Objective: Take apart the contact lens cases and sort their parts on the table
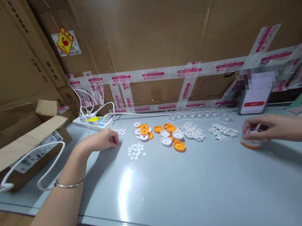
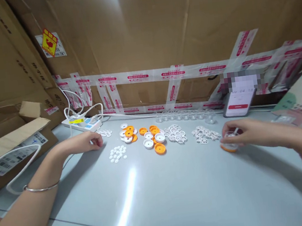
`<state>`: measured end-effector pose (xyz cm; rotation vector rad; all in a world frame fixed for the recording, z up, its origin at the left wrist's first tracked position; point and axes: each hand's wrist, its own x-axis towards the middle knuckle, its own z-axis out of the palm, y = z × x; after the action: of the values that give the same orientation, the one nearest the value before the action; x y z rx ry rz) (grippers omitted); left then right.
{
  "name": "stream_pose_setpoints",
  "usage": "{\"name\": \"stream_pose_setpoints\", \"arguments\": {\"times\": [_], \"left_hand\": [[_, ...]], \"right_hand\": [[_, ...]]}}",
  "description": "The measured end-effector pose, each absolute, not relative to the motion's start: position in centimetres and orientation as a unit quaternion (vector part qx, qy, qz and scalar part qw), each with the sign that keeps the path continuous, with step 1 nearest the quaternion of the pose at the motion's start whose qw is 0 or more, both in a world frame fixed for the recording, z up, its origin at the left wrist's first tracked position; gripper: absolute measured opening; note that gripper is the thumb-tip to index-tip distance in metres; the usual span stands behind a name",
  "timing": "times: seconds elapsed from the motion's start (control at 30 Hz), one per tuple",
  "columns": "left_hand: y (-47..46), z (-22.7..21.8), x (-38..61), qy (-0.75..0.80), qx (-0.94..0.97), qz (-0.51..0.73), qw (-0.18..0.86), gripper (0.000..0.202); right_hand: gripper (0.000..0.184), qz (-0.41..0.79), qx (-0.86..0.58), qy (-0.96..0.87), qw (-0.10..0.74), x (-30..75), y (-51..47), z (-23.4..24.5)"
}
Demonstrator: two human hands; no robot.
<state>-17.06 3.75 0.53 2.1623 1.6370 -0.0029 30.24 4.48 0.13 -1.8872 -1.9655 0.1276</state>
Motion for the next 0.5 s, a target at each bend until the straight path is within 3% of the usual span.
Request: {"name": "stream_pose_setpoints", "arguments": {"times": [0.17, 0.33, 0.5], "left_hand": [[3.9, 0.7, -17.5, 0.587, 0.782, -0.008, 0.212, 0.015], [3.8, 1.1, -18.0, 0.598, 0.773, -0.014, 0.21, 0.017], [3.9, 0.9, -17.8, 0.595, 0.773, -0.019, 0.219, 0.02]], "right_hand": [[0.029, 0.127, -0.643, -0.738, 0.162, 27.2, 2.4, -0.6], [0.023, 0.271, -0.56, -0.783, -0.026, 25.1, 1.9, 0.3], [0.021, 0.289, -0.524, -0.8, -0.043, 23.1, 1.0, 1.0]]}}
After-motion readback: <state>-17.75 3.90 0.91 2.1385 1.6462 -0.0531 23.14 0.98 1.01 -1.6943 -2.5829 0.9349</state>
